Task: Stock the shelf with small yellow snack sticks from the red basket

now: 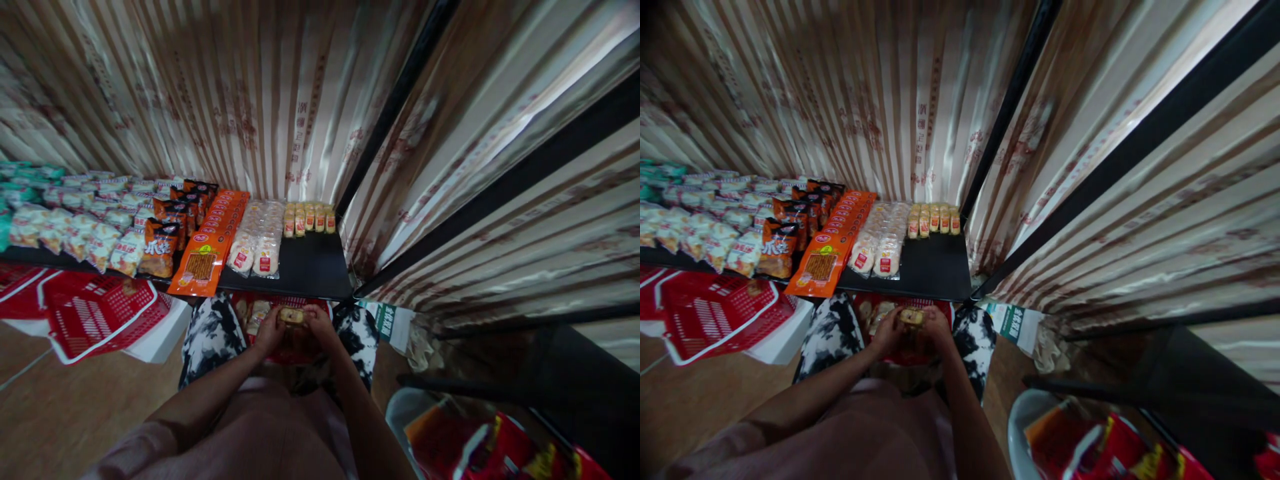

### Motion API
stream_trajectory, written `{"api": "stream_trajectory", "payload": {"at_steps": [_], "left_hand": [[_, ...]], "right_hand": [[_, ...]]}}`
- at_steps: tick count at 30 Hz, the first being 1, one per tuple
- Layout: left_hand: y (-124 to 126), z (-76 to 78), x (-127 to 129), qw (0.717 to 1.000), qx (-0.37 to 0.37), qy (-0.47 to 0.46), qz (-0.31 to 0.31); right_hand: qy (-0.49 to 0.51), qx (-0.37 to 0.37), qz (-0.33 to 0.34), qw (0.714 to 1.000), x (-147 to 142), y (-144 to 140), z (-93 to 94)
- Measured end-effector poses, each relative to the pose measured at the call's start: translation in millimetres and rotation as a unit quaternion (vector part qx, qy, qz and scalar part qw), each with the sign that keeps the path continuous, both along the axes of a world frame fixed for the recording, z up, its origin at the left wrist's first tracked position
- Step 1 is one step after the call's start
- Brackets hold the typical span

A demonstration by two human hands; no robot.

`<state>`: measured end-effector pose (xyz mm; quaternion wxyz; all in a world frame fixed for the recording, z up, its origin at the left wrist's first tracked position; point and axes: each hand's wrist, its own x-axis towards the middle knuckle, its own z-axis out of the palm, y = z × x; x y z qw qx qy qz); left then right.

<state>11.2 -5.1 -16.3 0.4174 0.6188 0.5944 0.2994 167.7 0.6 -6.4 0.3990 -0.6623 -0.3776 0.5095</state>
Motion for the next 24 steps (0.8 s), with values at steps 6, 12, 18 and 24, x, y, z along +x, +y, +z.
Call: {"api": "stream_trajectory", "payload": {"at_steps": [6, 12, 18, 24], "left_hand": [[3, 7.6, 6, 0.996, -0.035, -0.071, 0.049], [9, 15.4, 14, 0.980, -0.053, -0.172, 0.080], [8, 25.2, 19, 0.960, -0.082, -0.243, 0.111], [5, 34.4, 24, 0.938, -0.101, -0.317, 0.094]], "right_hand": [[0.046, 0.014, 0.004, 0.999, 7, -8, 17.5], [-0.047, 0.103, 0.064, 0.992, 15, -16, 41.7], [-0.185, 0.192, 0.083, 0.960, 19, -31, 58.1], [-0.287, 0.296, 0.112, 0.904, 20, -41, 74.3]]}}
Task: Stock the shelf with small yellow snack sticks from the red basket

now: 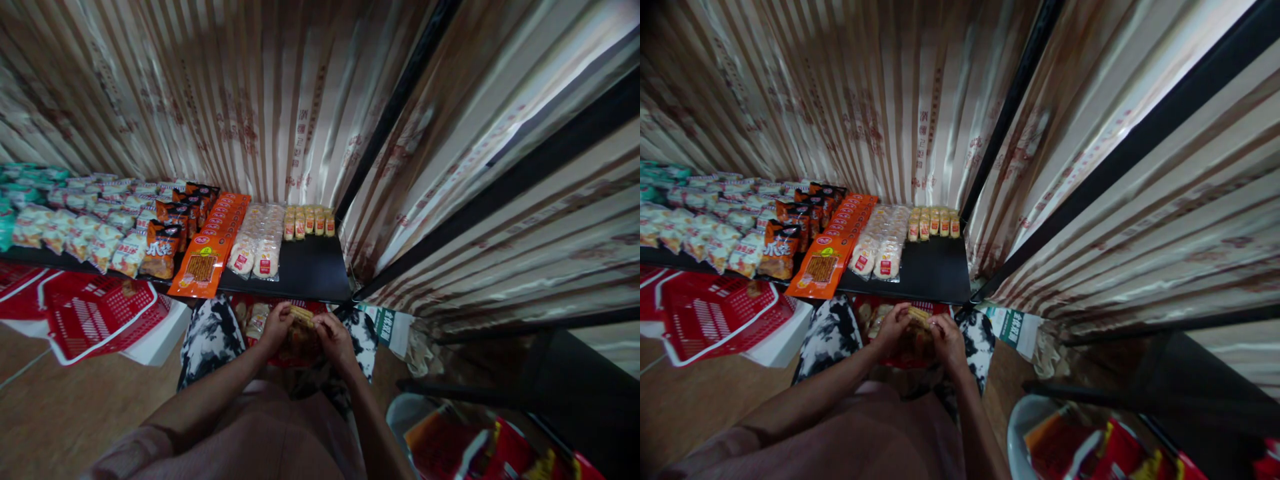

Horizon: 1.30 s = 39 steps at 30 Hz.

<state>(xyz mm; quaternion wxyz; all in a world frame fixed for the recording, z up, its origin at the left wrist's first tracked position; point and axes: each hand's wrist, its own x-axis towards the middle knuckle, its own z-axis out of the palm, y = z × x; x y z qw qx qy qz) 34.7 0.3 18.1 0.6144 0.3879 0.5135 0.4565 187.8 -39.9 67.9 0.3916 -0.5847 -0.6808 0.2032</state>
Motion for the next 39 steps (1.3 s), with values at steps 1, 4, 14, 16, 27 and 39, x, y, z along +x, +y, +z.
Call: {"api": "stream_trajectory", "payload": {"at_steps": [1, 4, 14, 16, 27, 39], "left_hand": [[0, 1.4, 0, 1.000, -0.010, -0.011, 0.000], [0, 5.3, 1, 0.998, -0.037, -0.047, -0.006], [0, 18.8, 1, 0.984, -0.082, -0.157, 0.016], [1, 22.3, 1, 0.982, -0.086, -0.170, 0.016], [8, 29.6, 6, 0.992, -0.069, -0.102, 0.027], [19, 36.6, 8, 0.992, -0.064, -0.098, 0.047]], "right_hand": [[-0.015, 0.016, 0.006, 1.000, -1, -1, 2.4], [-0.055, 0.056, 0.017, 0.997, -2, -5, 7.0], [-0.135, 0.094, 0.061, 0.984, -3, -16, 1.1], [-0.142, 0.095, 0.070, 0.983, -4, -19, 2.0], [-0.188, 0.071, 0.077, 0.977, -11, -26, 2.4], [-0.210, 0.088, 0.057, 0.972, -18, -19, -1.4]]}}
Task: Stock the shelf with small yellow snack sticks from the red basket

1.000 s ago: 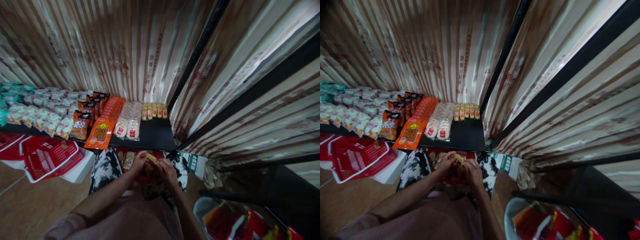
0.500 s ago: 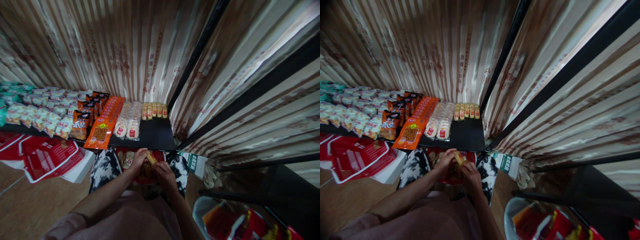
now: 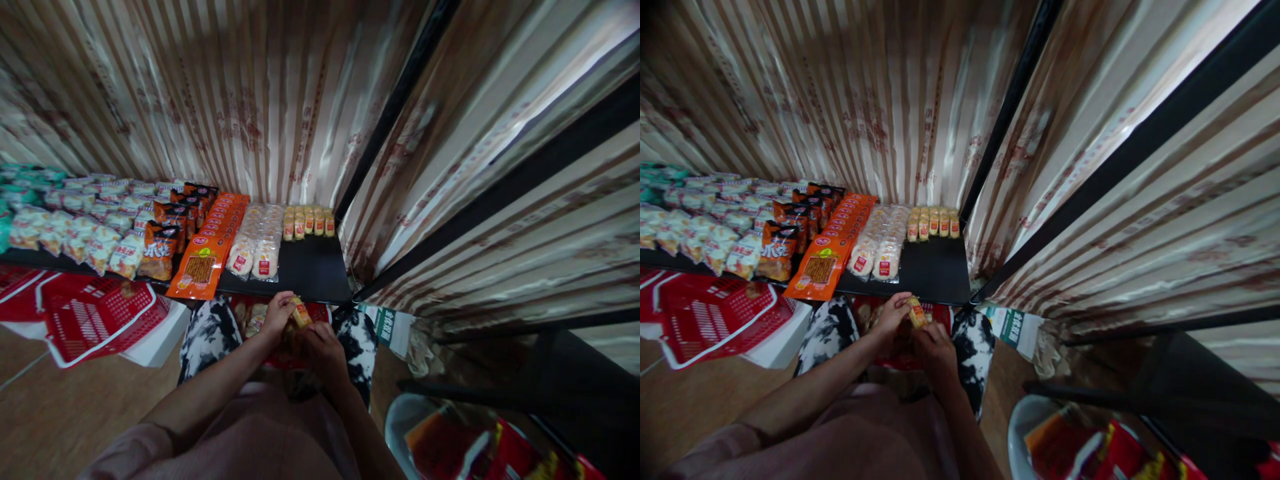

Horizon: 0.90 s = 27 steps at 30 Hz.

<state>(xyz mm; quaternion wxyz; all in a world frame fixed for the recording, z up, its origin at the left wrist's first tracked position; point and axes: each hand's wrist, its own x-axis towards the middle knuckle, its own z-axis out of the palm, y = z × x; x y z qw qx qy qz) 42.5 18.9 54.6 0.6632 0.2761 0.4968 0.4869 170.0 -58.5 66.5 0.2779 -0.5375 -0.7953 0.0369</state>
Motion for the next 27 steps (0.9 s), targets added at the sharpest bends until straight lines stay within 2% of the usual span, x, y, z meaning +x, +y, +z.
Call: {"api": "stream_trajectory", "payload": {"at_steps": [10, 21, 27], "left_hand": [[1, 2.8, -1, 1.000, 0.008, -0.001, -0.002], [-2, 11.3, -5, 0.999, 0.035, 0.023, -0.005], [-3, 15.9, -6, 0.999, 0.024, 0.034, -0.021]], "right_hand": [[0.031, 0.008, -0.046, 0.998, 2, 1, -7.9], [0.054, 0.004, -0.097, 0.994, 9, 13, -5.3], [0.060, 0.015, -0.121, 0.991, 10, 26, -2.5]]}}
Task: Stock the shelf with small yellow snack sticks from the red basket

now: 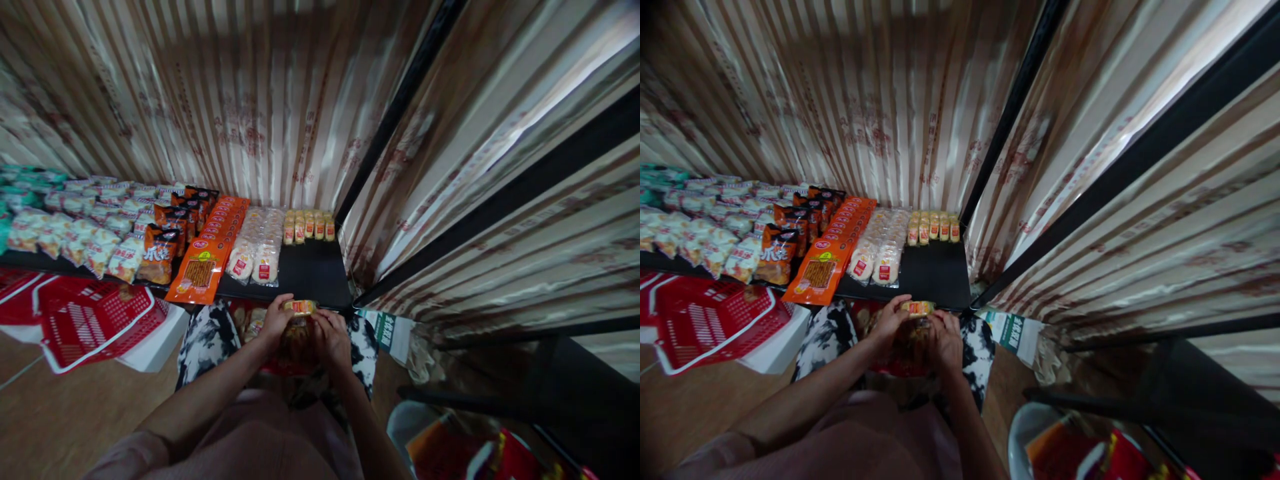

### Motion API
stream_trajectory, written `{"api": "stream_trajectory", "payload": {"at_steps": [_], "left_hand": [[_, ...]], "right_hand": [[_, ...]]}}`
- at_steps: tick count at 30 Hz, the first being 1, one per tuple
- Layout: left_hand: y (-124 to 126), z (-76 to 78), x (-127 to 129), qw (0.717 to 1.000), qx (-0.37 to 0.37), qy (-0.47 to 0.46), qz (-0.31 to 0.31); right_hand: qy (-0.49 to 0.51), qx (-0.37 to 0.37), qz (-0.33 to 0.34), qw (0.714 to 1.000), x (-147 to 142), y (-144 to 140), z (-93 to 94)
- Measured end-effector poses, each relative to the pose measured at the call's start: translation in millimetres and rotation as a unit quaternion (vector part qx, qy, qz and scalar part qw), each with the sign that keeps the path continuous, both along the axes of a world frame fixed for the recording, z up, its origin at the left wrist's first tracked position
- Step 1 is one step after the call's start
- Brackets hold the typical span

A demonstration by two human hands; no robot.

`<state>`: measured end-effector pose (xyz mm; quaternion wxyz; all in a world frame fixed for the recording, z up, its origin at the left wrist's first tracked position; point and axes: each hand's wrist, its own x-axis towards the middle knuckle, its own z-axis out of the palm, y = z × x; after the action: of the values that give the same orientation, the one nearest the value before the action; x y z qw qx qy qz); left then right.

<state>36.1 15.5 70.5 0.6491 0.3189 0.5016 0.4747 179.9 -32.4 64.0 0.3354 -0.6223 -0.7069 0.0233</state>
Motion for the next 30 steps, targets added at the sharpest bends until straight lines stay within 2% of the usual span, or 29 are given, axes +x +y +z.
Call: {"api": "stream_trajectory", "payload": {"at_steps": [5, 14, 20, 25, 30], "left_hand": [[3, 0.0, 4, 1.000, 0.002, -0.019, -0.006], [13, -5.3, 12, 0.998, 0.055, 0.010, 0.000], [19, -8.3, 18, 0.997, 0.069, -0.020, -0.011], [27, -6.0, 20, 0.996, 0.083, 0.016, -0.020], [40, -4.0, 25, 0.990, 0.103, 0.089, -0.025]], "right_hand": [[0.009, 0.015, -0.026, 1.000, -2, 13, 4.6], [0.070, -0.022, -0.069, 0.995, -7, 33, 3.3], [0.121, -0.106, -0.066, 0.985, -12, 45, 6.6], [0.133, -0.108, -0.082, 0.982, -14, 54, 11.1], [0.122, -0.130, -0.100, 0.979, -13, 64, 15.6]]}}
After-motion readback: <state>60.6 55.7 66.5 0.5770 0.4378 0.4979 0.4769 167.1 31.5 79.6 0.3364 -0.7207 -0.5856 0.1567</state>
